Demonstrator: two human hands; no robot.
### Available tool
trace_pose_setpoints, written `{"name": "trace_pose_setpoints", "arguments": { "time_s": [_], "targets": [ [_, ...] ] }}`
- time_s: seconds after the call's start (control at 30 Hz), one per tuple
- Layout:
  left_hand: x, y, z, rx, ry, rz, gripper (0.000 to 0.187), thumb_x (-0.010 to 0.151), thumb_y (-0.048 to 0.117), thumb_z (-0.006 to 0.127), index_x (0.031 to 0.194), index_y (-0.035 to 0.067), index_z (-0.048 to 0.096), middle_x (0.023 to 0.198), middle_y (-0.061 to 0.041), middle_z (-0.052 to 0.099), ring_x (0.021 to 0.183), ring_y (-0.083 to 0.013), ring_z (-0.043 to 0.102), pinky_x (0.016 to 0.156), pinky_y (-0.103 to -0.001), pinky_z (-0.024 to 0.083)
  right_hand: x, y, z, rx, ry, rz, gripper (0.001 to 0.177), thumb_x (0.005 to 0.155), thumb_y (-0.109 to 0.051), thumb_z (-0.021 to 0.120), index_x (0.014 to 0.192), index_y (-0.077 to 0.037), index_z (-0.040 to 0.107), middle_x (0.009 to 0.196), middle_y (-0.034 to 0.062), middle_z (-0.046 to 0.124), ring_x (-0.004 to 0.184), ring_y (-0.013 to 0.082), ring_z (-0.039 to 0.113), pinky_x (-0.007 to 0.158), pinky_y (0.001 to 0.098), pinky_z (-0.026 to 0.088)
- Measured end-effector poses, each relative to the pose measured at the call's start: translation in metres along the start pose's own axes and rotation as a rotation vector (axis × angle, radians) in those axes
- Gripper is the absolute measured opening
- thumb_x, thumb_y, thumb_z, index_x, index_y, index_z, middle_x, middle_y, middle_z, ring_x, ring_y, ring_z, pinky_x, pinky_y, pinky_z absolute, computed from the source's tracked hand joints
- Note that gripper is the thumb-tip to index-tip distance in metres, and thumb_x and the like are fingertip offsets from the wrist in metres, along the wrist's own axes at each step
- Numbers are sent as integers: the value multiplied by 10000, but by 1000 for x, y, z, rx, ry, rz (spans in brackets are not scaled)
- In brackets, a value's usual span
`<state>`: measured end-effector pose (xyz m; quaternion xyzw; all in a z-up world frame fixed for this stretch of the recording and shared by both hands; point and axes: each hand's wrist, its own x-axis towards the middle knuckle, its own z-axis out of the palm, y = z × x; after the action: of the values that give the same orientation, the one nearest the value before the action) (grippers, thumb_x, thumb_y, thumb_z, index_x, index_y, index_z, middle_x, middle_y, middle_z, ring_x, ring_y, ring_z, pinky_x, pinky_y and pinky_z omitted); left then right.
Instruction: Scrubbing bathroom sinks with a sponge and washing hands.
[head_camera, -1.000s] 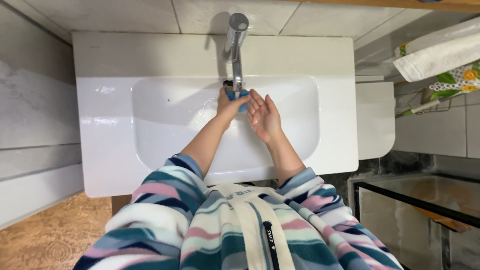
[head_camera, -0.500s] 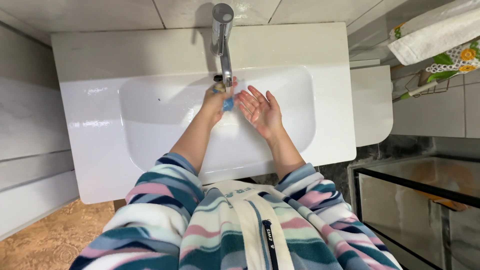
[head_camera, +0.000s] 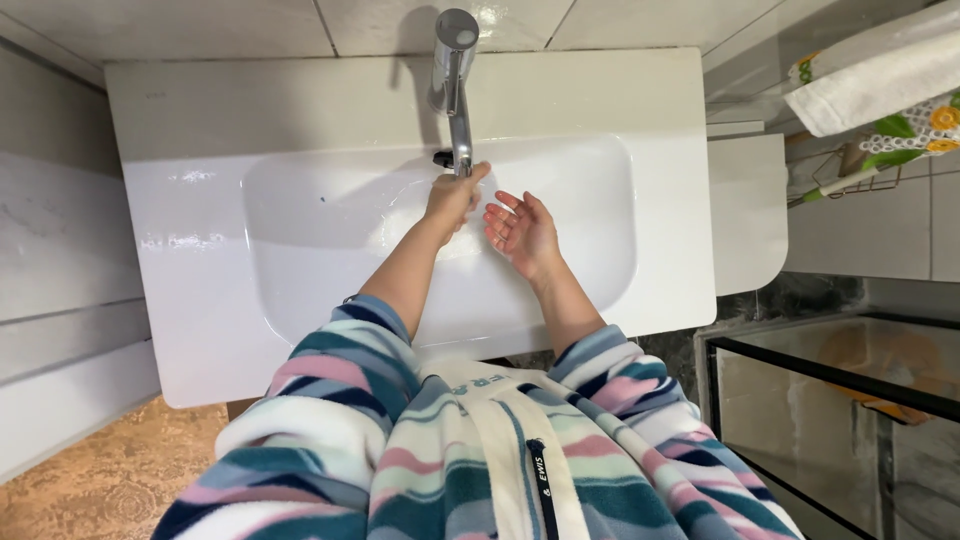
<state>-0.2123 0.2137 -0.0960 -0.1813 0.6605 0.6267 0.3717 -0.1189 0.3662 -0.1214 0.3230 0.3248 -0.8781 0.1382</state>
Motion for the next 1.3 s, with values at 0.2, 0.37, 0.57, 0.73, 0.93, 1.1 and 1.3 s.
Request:
{"name": "trace_pose_setpoints", "arguments": {
  "time_s": [0.2, 0.37, 0.57, 0.73, 0.93, 1.1, 1.3],
  "targets": [
    [50, -36, 6, 18, 175, 130, 484, 914, 472, 681, 764, 13, 645, 670, -94, 636, 527, -171, 551, 462, -351, 420, 6, 5, 23, -56, 25, 56, 447, 1036, -407, 380, 1184, -76, 641, 1063, 92, 700, 977, 211, 665, 886, 366, 530],
    [32, -21, 0, -56, 329, 172, 414, 919, 360, 658, 778, -28, 683, 710, -142, 695, 570, -216, 626, 513, -390, 482, 68, 30, 19, 9, -36, 47, 323, 1075, -349, 425, 979, -93, 598, 864, 55, 632, 784, 177, 602, 710, 317, 507],
    [27, -17, -9, -359, 332, 180, 378, 960, 286, 631, 758, -33, 653, 706, -131, 658, 568, -229, 574, 485, -409, 427, 105, 36, 61, -90, 22, -36, 276, 1066, -287, 494, 872, -118, 595, 717, 12, 540, 566, 134, 445, 473, 300, 368],
    [30, -18, -12, -379, 363, 222, 382, 968, 288, 642, 757, -31, 653, 720, -126, 667, 601, -217, 594, 502, -409, 463, 104, 26, 79, -317, 89, -44, 144, 1013, -229, 518, 926, -165, 613, 721, -13, 571, 545, 126, 459, 430, 311, 349],
    [38, -36, 13, -89, 371, 156, 379, 910, 311, 668, 779, -43, 699, 778, -192, 734, 645, -272, 693, 583, -418, 530, 73, 6, 57, -705, 195, -39, 332, 1061, -303, 433, 898, -70, 605, 652, 22, 540, 461, 128, 416, 391, 334, 312],
    [19, -22, 21, -101, 397, 125, 326, 907, 273, 647, 763, -20, 657, 697, -143, 674, 583, -255, 636, 542, -438, 479, 49, -11, 34, -541, 149, 58, 416, 1070, -359, 473, 733, -114, 467, 583, -3, 398, 429, 138, 318, 387, 312, 237],
    [37, -82, -16, -202, 430, 172, 395, 966, 280, 639, 711, -21, 611, 664, -116, 612, 556, -235, 523, 541, -449, 411, 58, 0, 24, -383, 166, 149, 431, 1075, -357, 497, 708, -154, 402, 585, -37, 348, 458, 110, 272, 400, 291, 233]
  ]
}}
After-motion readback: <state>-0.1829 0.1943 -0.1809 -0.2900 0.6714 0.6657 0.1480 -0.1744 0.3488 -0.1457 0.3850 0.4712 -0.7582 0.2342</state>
